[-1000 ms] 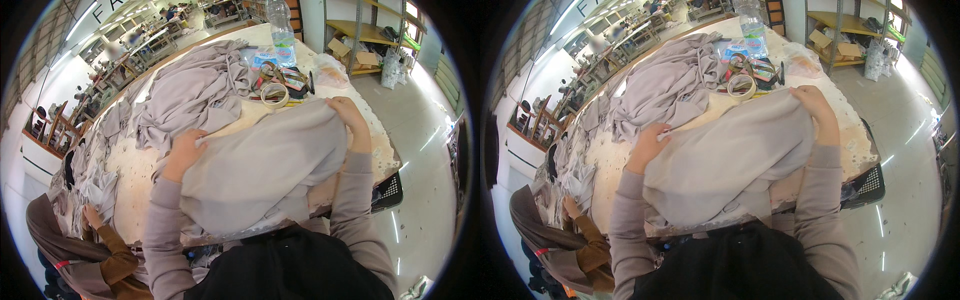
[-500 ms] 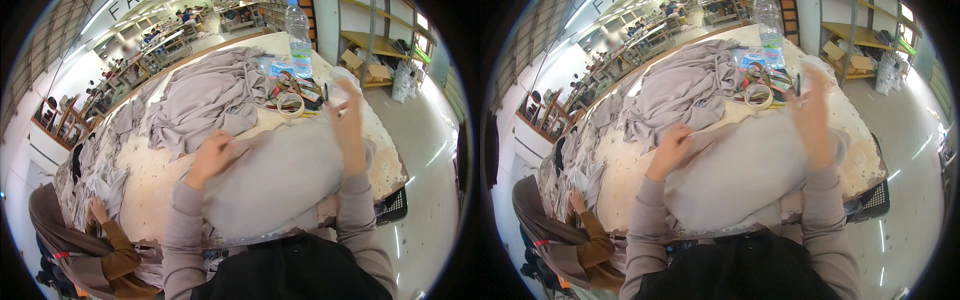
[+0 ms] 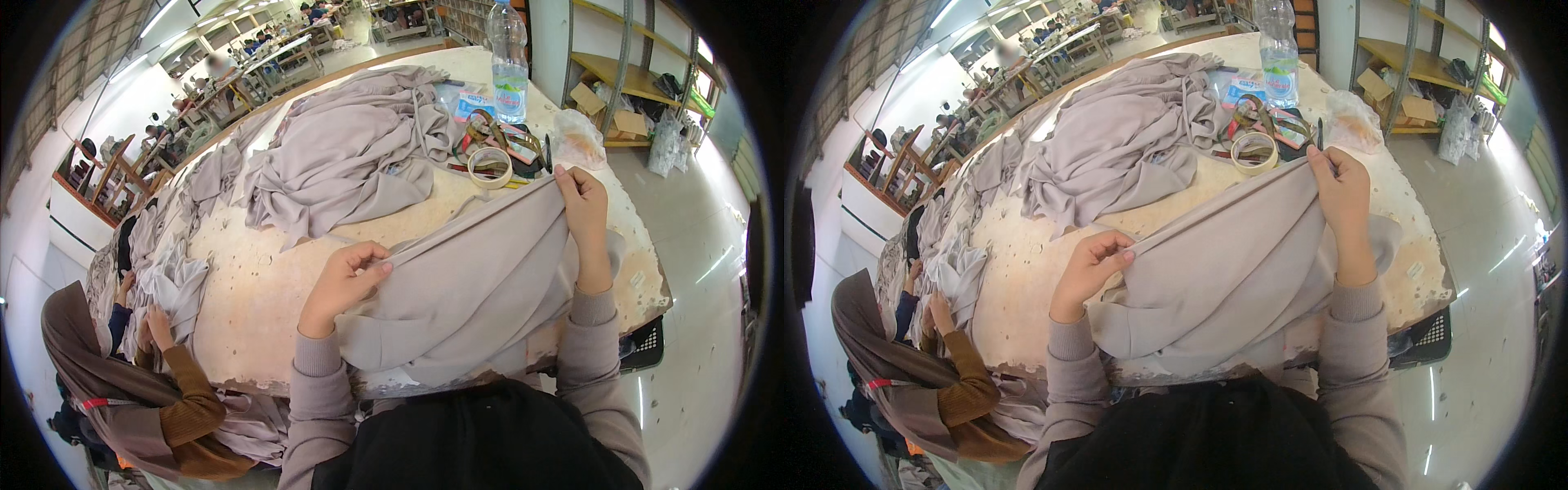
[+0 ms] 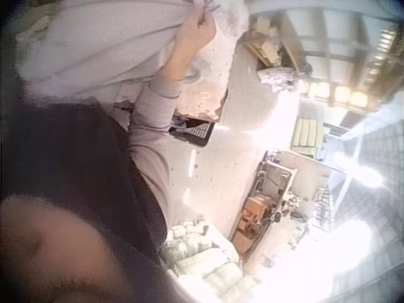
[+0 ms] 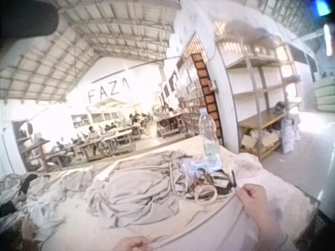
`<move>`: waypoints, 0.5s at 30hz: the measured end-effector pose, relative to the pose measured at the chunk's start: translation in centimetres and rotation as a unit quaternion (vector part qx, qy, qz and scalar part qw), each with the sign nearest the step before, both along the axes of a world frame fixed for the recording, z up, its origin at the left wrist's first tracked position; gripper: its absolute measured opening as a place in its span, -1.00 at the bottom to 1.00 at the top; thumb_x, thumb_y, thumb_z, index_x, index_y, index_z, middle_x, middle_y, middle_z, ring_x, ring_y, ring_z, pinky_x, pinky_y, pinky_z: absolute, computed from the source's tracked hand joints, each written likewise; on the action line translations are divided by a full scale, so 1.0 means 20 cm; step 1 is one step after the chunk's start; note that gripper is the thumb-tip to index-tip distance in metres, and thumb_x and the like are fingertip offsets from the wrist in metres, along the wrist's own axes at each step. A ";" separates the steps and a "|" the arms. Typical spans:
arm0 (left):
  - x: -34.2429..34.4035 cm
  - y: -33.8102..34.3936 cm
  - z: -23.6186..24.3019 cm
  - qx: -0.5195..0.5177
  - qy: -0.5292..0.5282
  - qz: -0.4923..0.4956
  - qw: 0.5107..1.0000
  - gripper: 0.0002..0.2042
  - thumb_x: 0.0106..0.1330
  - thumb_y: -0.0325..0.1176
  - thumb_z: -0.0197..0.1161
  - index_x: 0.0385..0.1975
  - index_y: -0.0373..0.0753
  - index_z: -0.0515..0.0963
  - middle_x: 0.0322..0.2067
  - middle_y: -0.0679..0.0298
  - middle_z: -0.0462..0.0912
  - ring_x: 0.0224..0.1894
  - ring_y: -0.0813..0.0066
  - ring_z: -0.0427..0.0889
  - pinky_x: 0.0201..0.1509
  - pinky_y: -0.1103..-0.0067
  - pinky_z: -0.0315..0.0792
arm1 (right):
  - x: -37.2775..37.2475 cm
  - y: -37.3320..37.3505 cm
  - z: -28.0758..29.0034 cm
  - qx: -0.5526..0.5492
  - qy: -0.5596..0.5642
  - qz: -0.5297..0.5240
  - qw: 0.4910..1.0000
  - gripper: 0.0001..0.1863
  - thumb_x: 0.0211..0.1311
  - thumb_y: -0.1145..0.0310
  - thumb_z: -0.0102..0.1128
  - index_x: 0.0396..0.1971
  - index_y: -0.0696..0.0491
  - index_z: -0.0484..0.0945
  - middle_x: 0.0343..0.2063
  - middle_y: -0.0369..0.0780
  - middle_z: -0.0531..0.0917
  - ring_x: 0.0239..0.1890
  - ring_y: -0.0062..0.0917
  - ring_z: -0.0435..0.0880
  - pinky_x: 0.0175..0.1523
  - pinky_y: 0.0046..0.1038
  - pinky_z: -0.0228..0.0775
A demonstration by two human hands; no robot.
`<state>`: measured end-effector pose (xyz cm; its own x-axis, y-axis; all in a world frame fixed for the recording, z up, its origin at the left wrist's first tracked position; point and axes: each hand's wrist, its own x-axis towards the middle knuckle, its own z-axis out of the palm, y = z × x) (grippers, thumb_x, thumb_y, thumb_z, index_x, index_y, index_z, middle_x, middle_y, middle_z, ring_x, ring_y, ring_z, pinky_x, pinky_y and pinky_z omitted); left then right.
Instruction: The person inspects a light gray garment, uses a seam ripper to remove stitches, applies tape to a section, and continues trimming threads. The person handles the garment repeatedly, turning it over and smoothing it on the table.
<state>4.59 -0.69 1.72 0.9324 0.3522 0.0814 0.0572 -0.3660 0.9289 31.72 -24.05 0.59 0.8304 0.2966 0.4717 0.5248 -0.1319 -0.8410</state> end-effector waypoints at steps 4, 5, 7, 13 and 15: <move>-0.02 0.02 -0.02 0.086 -0.011 0.059 0.994 -0.85 0.10 -0.37 0.26 -0.41 -0.30 0.51 -0.62 0.35 0.48 -0.60 0.70 0.36 -0.53 0.69 0.22 | -0.03 0.02 0.00 -0.057 -0.068 -0.106 0.990 -0.60 0.21 0.15 0.10 -0.59 0.21 0.44 -0.74 -0.25 0.31 -0.63 -0.64 0.22 -0.49 -0.53 0.11; -0.03 0.01 -0.01 0.135 -0.018 0.067 0.988 -0.84 0.08 -0.38 0.27 -0.42 -0.31 0.51 -0.62 0.32 0.49 -0.60 0.67 0.38 -0.51 0.67 0.23 | -0.03 0.02 0.00 -0.044 -0.081 -0.123 0.988 -0.60 0.21 0.12 0.10 -0.57 0.21 0.45 -0.74 -0.21 0.32 -0.64 -0.60 0.24 -0.48 -0.52 0.13; -0.04 0.01 0.01 0.342 -0.059 0.116 0.930 -0.83 0.03 -0.39 0.30 -0.43 -0.31 0.51 -0.59 0.26 0.50 -0.57 0.58 0.40 -0.47 0.65 0.26 | -0.02 0.01 0.01 0.035 -0.080 -0.149 0.985 -0.61 0.20 0.11 0.11 -0.54 0.19 0.48 -0.74 -0.17 0.36 -0.63 -0.52 0.29 -0.45 -0.48 0.19; -0.07 0.00 0.01 0.074 -0.054 0.094 0.991 -0.81 0.00 -0.45 0.33 -0.38 -0.31 0.51 -0.50 0.30 0.55 -0.44 0.62 0.42 -0.33 0.70 0.30 | 0.01 -0.03 -0.03 -0.215 -0.138 -0.204 0.945 -0.78 0.13 0.26 0.17 -0.34 0.12 0.53 -0.53 -0.21 0.54 -0.42 -0.49 0.48 -0.26 -0.48 0.30; -0.05 -0.02 -0.02 0.013 -0.071 0.090 0.993 -0.79 0.00 -0.47 0.33 -0.35 -0.30 0.51 -0.44 0.33 0.56 -0.40 0.65 0.42 -0.29 0.72 0.31 | -0.05 0.01 -0.03 -0.218 -0.181 -0.173 0.943 -0.76 0.10 0.32 0.18 -0.23 0.08 0.52 -0.44 -0.22 0.55 -0.31 -0.53 0.50 -0.19 -0.51 0.30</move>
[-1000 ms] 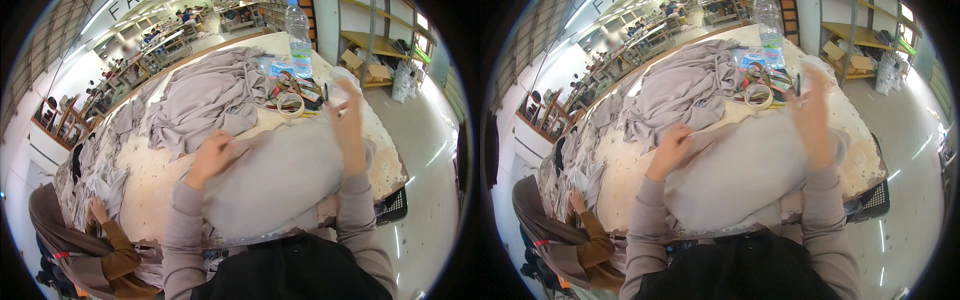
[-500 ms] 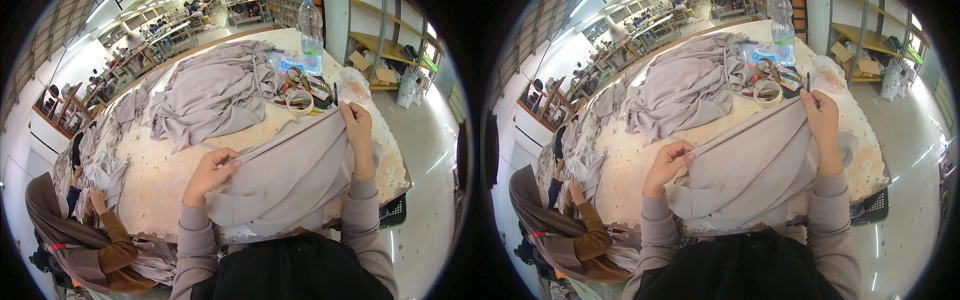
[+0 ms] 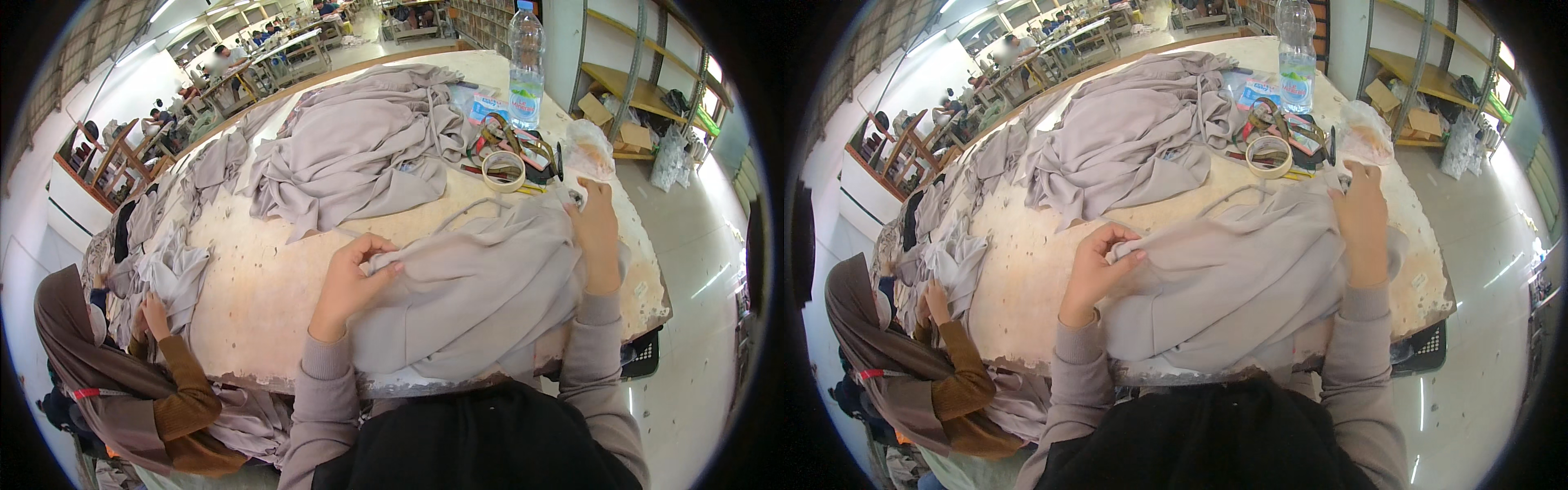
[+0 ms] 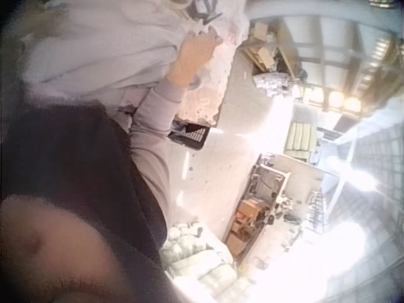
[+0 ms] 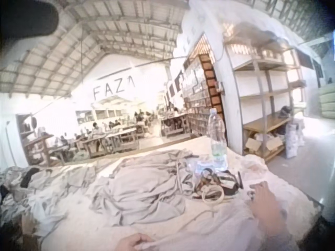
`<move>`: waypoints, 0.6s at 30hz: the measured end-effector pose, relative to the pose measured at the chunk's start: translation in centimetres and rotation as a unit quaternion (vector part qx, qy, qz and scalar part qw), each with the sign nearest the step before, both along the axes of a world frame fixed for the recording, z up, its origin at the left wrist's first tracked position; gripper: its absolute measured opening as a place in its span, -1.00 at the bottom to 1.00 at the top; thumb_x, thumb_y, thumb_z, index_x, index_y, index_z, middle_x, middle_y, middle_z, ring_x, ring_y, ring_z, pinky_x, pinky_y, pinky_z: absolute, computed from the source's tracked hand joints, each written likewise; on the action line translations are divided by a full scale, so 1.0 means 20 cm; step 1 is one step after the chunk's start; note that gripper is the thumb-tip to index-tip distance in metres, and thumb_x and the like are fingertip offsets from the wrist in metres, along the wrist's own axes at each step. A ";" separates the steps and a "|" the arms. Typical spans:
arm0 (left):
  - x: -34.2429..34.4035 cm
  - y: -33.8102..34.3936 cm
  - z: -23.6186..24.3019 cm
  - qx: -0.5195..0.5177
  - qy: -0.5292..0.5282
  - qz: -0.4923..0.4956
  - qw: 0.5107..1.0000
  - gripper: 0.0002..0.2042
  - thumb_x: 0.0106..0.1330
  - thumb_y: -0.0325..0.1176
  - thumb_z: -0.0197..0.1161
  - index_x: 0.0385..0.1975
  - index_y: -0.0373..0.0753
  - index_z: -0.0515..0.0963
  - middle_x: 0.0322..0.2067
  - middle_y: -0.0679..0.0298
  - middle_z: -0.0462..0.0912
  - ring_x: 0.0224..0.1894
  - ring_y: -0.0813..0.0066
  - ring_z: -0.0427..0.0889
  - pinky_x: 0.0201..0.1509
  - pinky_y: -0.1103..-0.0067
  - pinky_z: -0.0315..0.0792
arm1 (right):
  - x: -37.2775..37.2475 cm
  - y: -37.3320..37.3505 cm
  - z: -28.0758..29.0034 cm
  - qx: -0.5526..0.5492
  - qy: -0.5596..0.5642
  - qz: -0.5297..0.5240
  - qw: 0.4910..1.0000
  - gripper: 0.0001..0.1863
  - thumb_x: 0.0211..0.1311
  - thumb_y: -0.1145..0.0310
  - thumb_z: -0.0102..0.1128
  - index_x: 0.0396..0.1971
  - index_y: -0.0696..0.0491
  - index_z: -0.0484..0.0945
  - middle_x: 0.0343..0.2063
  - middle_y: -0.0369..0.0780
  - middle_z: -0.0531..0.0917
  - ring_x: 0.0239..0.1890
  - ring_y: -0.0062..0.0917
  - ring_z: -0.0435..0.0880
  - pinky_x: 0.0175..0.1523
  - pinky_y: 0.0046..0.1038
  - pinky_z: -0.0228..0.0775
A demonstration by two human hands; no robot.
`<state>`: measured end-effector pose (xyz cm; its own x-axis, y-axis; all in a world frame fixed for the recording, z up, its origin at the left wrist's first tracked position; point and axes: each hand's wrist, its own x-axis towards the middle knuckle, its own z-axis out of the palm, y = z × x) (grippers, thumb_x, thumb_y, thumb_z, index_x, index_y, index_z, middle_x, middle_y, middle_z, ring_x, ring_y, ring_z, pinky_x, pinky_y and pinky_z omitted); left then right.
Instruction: The person inspects a light gray garment, uses a seam ripper to remove stitches, applies tape to a section, and continues trimming threads. The person handles the garment repeatedly, turning it over and smoothing it on the table.
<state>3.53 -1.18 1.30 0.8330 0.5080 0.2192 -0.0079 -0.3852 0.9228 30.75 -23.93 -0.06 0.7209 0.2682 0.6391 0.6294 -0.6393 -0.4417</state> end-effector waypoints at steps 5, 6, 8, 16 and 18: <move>0.05 -0.15 -0.06 -0.028 -0.054 -0.098 0.993 -0.72 0.02 -0.48 0.37 -0.27 -0.31 0.49 -0.32 0.34 0.57 -0.31 0.69 0.48 -0.21 0.73 0.34 | -0.35 0.20 0.03 0.176 0.237 0.403 0.866 -0.67 0.11 0.30 0.18 -0.12 0.09 0.50 -0.30 -0.22 0.56 -0.17 -0.57 0.49 -0.12 -0.50 0.31; 0.06 -0.18 -0.07 -0.039 -0.067 -0.102 0.992 -0.71 0.02 -0.50 0.37 -0.25 -0.31 0.48 -0.32 0.33 0.57 -0.30 0.69 0.49 -0.22 0.73 0.35 | -0.43 0.23 0.02 0.201 0.260 0.517 0.790 -0.68 0.12 0.28 0.19 -0.15 0.12 0.51 -0.36 -0.26 0.57 -0.24 -0.58 0.50 -0.14 -0.51 0.31; 0.07 -0.23 -0.08 -0.055 -0.115 -0.105 0.986 -0.68 0.02 -0.54 0.37 -0.21 -0.33 0.46 -0.33 0.32 0.57 -0.30 0.69 0.50 -0.23 0.74 0.37 | -0.55 0.26 0.00 0.067 0.218 0.563 0.794 -0.80 0.11 0.31 0.22 -0.34 0.11 0.57 -0.35 -0.31 0.58 -0.34 -0.67 0.49 -0.24 -0.59 0.32; 0.03 -0.21 -0.09 -0.129 -0.055 -0.059 0.988 -0.85 0.22 -0.40 0.22 -0.31 -0.35 0.55 -0.39 0.31 0.60 -0.38 0.67 0.51 -0.28 0.74 0.36 | -0.58 0.22 -0.02 0.116 0.400 0.507 0.754 -0.83 0.13 0.35 0.24 -0.48 0.16 0.55 -0.48 -0.34 0.49 -0.49 -0.78 0.41 -0.43 -0.67 0.24; 0.03 -0.21 -0.10 -0.101 -0.091 -0.048 0.990 -0.86 0.23 -0.41 0.20 -0.32 -0.36 0.56 -0.41 0.31 0.59 -0.38 0.68 0.50 -0.28 0.74 0.35 | -0.59 0.23 -0.01 0.151 0.343 0.525 0.764 -0.84 0.14 0.38 0.23 -0.45 0.18 0.55 -0.49 -0.34 0.47 -0.50 -0.76 0.42 -0.44 -0.67 0.25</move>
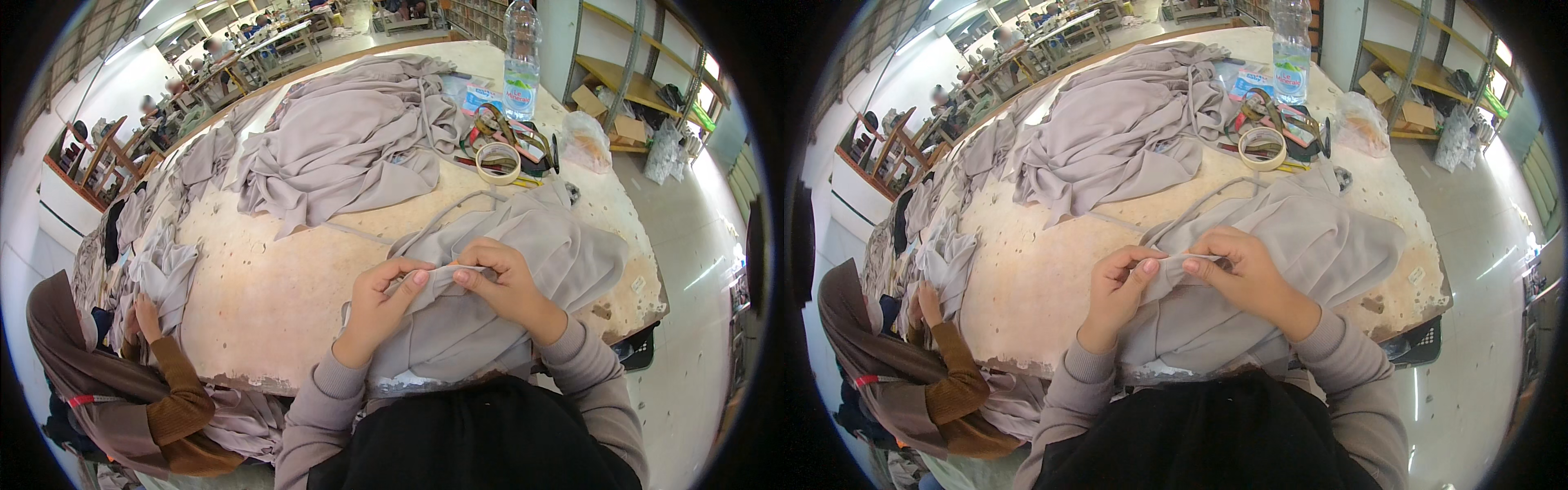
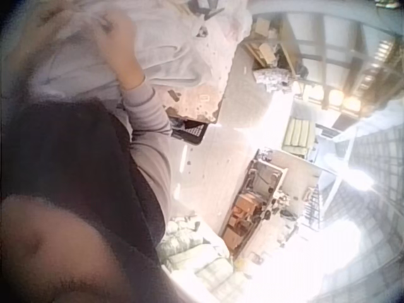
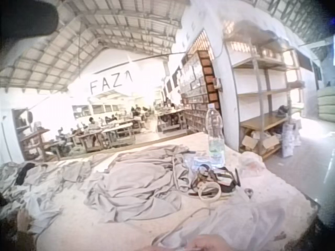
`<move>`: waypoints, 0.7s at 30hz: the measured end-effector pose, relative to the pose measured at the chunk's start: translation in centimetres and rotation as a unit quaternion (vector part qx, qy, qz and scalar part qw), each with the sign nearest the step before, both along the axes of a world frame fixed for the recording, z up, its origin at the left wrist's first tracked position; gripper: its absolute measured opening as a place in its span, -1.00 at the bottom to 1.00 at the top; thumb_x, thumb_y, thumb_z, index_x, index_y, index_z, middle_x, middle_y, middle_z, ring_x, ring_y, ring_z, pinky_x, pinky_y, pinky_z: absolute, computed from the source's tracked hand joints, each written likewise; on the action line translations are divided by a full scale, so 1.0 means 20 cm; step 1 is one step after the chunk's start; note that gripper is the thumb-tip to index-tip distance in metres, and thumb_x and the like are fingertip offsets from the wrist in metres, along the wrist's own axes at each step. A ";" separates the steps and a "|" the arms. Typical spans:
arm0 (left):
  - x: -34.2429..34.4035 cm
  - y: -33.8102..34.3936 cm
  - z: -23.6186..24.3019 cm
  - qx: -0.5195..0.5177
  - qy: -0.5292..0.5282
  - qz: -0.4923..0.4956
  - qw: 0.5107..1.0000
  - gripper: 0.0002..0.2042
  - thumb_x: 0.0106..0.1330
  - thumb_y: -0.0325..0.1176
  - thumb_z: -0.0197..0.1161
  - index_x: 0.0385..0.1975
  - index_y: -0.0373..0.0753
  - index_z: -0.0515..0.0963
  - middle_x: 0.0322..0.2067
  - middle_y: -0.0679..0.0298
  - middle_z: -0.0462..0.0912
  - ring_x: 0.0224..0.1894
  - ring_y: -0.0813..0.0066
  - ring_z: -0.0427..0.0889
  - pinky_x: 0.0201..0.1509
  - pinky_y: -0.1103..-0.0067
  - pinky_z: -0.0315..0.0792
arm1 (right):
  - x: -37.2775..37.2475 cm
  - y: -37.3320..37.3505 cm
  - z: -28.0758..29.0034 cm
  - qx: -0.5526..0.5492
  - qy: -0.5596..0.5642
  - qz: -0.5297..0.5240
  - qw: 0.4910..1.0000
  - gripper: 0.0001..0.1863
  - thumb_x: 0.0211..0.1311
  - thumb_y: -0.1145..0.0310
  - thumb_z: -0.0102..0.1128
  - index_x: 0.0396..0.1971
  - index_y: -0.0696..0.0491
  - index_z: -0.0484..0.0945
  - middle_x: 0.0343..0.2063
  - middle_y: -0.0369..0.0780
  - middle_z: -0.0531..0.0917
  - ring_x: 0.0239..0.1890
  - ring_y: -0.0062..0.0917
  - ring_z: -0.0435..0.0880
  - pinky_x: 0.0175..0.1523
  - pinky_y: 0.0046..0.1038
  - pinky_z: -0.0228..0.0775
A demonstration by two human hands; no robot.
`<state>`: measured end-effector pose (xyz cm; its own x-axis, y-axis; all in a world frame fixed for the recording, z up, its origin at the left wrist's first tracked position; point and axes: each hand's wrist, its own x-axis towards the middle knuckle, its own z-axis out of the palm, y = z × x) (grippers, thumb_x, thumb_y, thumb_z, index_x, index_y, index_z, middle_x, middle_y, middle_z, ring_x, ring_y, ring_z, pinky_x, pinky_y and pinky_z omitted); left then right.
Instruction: The person inspects a light gray garment, uses a seam ripper to remove stitches, applies tape to a section, and continues trimming threads. The person handles the garment repeatedly, turning it over and smoothing it on the table.
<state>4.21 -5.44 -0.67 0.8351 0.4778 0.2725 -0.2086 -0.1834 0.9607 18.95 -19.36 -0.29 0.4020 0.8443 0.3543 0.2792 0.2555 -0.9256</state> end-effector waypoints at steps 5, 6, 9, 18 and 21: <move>0.01 -0.01 0.01 0.002 -0.053 0.042 0.998 -0.87 0.21 -0.44 0.22 -0.32 -0.37 0.57 -0.45 0.33 0.57 -0.39 0.69 0.47 -0.26 0.72 0.35 | -0.01 0.00 0.02 0.076 -0.007 -0.002 0.997 -0.85 0.17 0.43 0.18 -0.31 0.19 0.59 -0.46 -0.30 0.45 -0.51 -0.73 0.45 -0.43 -0.69 0.28; 0.00 -0.01 0.01 -0.010 -0.043 0.040 0.998 -0.87 0.21 -0.44 0.22 -0.32 -0.37 0.57 -0.45 0.34 0.57 -0.38 0.68 0.47 -0.26 0.72 0.35 | -0.01 -0.01 0.02 0.055 -0.011 0.001 0.998 -0.84 0.18 0.44 0.17 -0.29 0.19 0.59 -0.45 -0.30 0.45 -0.51 -0.73 0.45 -0.43 -0.69 0.28; -0.01 -0.01 0.03 -0.068 -0.034 0.025 0.997 -0.86 0.21 -0.45 0.21 -0.31 -0.37 0.56 -0.43 0.34 0.57 -0.36 0.68 0.47 -0.24 0.72 0.35 | -0.01 -0.03 0.03 0.036 -0.011 0.008 0.999 -0.83 0.20 0.44 0.13 -0.27 0.20 0.59 -0.45 -0.30 0.45 -0.50 -0.72 0.46 -0.44 -0.69 0.29; 0.00 0.00 0.01 -0.055 -0.032 -0.012 0.998 -0.85 0.24 -0.40 0.20 -0.29 -0.35 0.52 -0.42 0.35 0.56 -0.38 0.67 0.45 -0.25 0.71 0.34 | -0.01 -0.01 0.03 0.020 -0.025 0.013 0.999 -0.81 0.24 0.41 0.03 -0.37 0.22 0.56 -0.54 -0.31 0.44 -0.50 -0.68 0.43 -0.40 -0.66 0.29; 0.02 -0.02 0.00 0.025 -0.019 -0.021 0.999 -0.84 0.21 -0.38 0.23 -0.33 -0.34 0.53 -0.44 0.36 0.57 -0.40 0.69 0.45 -0.27 0.71 0.35 | -0.02 -0.01 0.02 0.006 -0.064 0.006 0.998 -0.83 0.22 0.41 0.05 -0.42 0.20 0.55 -0.58 -0.31 0.44 -0.50 -0.67 0.43 -0.37 -0.65 0.29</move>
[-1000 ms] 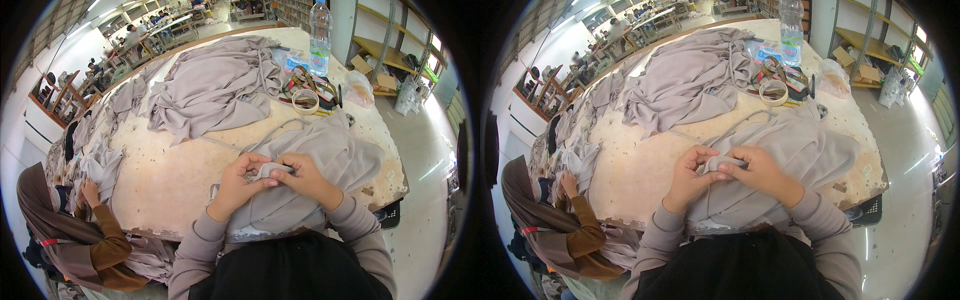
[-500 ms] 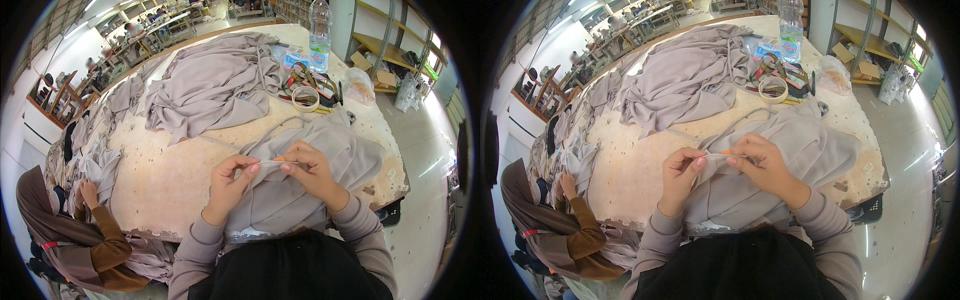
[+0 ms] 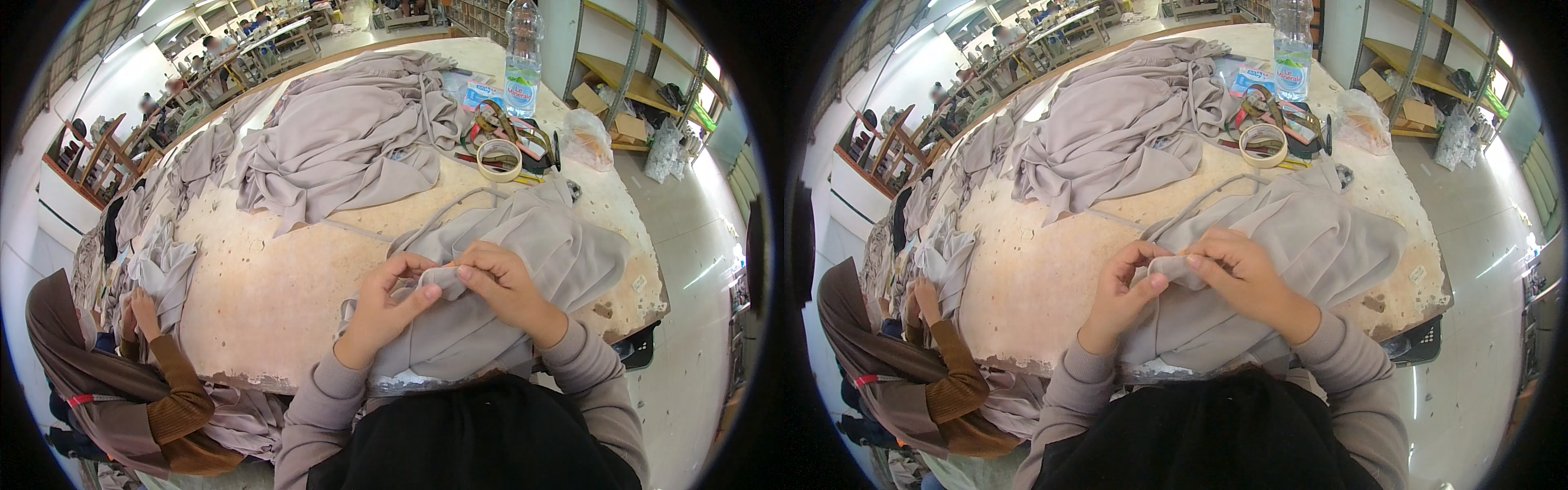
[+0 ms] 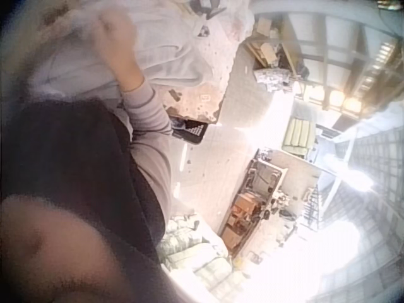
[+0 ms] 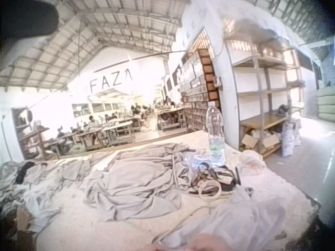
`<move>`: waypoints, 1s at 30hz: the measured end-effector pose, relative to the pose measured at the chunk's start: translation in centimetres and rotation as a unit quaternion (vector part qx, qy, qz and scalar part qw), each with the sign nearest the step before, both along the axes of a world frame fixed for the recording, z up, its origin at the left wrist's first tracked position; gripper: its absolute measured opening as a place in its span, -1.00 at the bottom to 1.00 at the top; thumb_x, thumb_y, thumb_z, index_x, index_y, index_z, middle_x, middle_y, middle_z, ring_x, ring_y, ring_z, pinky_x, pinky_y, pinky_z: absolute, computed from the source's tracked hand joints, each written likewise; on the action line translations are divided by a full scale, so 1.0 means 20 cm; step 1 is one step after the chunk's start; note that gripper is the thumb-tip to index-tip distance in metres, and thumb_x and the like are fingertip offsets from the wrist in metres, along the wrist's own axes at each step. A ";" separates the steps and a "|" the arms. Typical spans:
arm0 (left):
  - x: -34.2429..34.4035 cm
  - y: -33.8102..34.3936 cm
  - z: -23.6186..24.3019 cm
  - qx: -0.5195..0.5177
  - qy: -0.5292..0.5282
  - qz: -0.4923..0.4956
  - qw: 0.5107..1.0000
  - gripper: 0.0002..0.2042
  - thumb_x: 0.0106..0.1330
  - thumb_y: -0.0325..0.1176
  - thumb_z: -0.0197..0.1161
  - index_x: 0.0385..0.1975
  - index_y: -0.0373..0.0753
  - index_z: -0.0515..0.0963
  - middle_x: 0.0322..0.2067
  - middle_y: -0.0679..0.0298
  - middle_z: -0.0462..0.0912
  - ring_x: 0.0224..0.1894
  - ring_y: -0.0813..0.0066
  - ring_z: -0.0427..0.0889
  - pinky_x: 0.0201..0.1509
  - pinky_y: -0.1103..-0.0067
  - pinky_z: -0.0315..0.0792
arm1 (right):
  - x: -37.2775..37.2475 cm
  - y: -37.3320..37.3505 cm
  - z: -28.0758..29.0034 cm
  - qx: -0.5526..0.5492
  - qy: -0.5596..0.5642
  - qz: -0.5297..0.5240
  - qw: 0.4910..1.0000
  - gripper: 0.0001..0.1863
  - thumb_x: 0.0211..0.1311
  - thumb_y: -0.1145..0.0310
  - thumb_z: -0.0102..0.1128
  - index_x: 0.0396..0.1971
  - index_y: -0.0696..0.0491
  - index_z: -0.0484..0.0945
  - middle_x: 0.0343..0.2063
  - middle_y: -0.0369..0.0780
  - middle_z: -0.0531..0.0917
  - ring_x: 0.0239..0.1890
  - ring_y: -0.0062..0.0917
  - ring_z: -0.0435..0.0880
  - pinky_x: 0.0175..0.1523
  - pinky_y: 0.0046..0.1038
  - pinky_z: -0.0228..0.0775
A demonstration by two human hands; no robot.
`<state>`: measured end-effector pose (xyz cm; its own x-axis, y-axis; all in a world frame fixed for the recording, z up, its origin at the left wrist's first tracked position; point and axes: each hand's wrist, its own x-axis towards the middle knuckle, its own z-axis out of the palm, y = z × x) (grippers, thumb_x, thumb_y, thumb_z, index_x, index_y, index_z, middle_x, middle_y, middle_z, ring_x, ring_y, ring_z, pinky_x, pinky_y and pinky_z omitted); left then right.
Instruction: The person inspects a light gray garment, uses a seam ripper to remove stitches, applies tape to a section, and continues trimming threads. The person handles the garment repeatedly, turning it over and smoothing it on the table.
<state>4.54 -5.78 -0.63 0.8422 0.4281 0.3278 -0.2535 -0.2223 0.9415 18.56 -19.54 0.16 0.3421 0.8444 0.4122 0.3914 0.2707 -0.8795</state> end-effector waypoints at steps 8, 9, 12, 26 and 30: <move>-0.01 -0.02 0.00 0.005 0.036 0.058 0.998 -0.86 0.12 -0.40 0.31 -0.42 -0.34 0.57 -0.53 0.36 0.59 -0.47 0.75 0.46 -0.38 0.77 0.33 | 0.01 0.01 0.00 -0.054 -0.174 -0.106 0.977 -0.90 0.06 0.39 0.16 -0.46 0.10 0.54 -0.59 -0.33 0.49 -0.45 -0.55 0.50 0.11 -0.27 0.20; -0.01 -0.02 0.00 0.001 0.052 0.047 0.998 -0.86 0.12 -0.40 0.31 -0.43 -0.34 0.58 -0.54 0.36 0.59 -0.48 0.75 0.45 -0.39 0.77 0.32 | 0.01 0.01 0.00 -0.040 -0.171 -0.103 0.979 -0.91 0.02 0.39 0.18 -0.45 0.06 0.55 -0.56 -0.32 0.51 -0.40 -0.54 0.52 0.15 -0.21 0.13; 0.00 -0.02 -0.01 0.003 0.081 0.028 0.996 -0.85 0.12 -0.38 0.32 -0.44 -0.35 0.58 -0.57 0.38 0.59 -0.50 0.78 0.45 -0.43 0.78 0.31 | 0.02 0.00 0.00 -0.018 -0.194 -0.090 0.977 -0.87 -0.07 0.40 0.22 -0.43 -0.02 0.55 -0.52 -0.32 0.54 -0.33 -0.50 0.54 0.23 -0.11 0.00; -0.01 -0.02 -0.02 -0.029 0.129 -0.014 0.991 -0.85 0.17 -0.34 0.27 -0.44 -0.31 0.59 -0.61 0.49 0.53 -0.58 0.87 0.35 -0.53 0.84 0.20 | 0.01 0.01 -0.02 -0.063 -0.082 -0.009 0.995 -0.94 -0.09 0.52 0.11 -0.59 0.13 0.40 -0.57 -0.24 0.52 -0.48 -0.38 0.47 0.12 -0.18 0.24; -0.01 -0.02 -0.03 -0.028 0.139 -0.021 0.990 -0.85 0.17 -0.34 0.27 -0.43 -0.31 0.59 -0.62 0.49 0.53 -0.59 0.86 0.35 -0.53 0.83 0.21 | 0.02 0.02 -0.02 -0.024 -0.173 -0.029 0.984 -0.95 -0.10 0.52 0.11 -0.56 0.12 0.45 -0.62 -0.24 0.51 -0.51 -0.43 0.49 0.13 -0.18 0.23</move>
<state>4.32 -6.12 -1.22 0.9137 0.4023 0.0576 0.0092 -0.1622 0.9867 19.01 -19.21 -0.28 0.2361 0.8495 0.4718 0.6832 0.2001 -0.7023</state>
